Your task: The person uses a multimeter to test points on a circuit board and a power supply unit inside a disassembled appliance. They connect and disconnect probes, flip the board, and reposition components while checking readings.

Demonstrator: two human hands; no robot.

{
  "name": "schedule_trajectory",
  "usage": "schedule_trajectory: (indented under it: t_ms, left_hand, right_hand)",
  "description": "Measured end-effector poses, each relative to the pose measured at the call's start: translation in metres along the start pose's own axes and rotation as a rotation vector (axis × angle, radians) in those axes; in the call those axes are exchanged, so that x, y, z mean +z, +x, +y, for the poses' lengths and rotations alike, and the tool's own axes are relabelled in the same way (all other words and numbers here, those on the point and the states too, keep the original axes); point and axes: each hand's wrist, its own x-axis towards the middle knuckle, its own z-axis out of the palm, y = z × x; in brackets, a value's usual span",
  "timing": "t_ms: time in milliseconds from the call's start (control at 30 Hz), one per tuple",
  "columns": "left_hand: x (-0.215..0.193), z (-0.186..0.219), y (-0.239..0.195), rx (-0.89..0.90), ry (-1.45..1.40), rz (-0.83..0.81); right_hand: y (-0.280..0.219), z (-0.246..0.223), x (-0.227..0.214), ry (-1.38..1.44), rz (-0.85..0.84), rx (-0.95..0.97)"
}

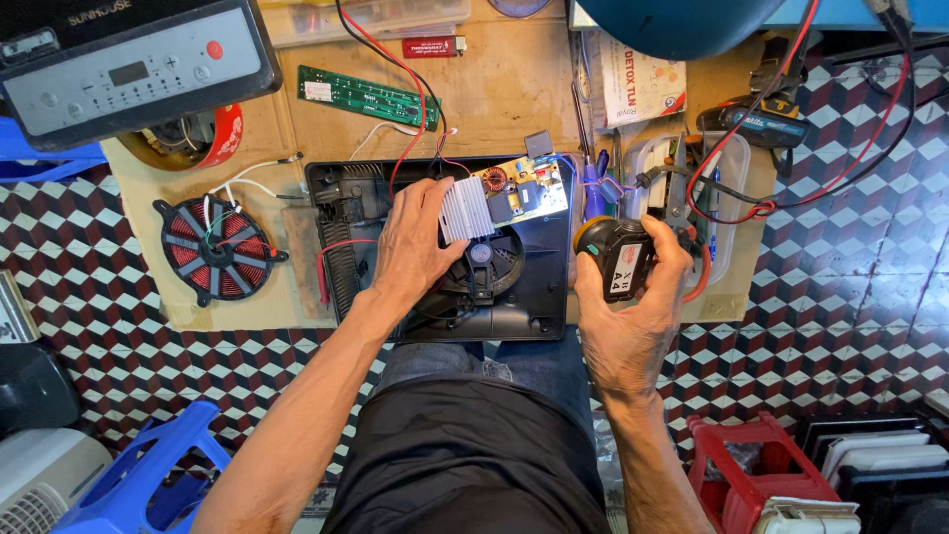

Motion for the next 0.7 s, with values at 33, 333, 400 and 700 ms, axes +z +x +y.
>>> schedule_trajectory:
  t_ms: [33, 333, 400, 700]
  left_hand:
    - [0.0, 0.0006, 0.0002, -0.006, 0.0, -0.001]
    - [-0.001, 0.0019, -0.0004, -0.016, -0.013, -0.008]
    - [-0.0013, 0.0024, -0.0004, -0.015, -0.013, -0.007]
    - [-0.0004, 0.0017, -0.0007, -0.013, -0.008, -0.003]
  right_hand:
    - [0.0005, 0.0001, 0.0004, -0.027, 0.006, -0.021]
    - [0.0034, 0.0009, 0.0016, -0.078, 0.005, -0.042]
    - [0.0042, 0.0004, 0.001, -0.047, -0.002, -0.016]
    - [0.0012, -0.002, 0.001, -0.041, 0.018, -0.023]
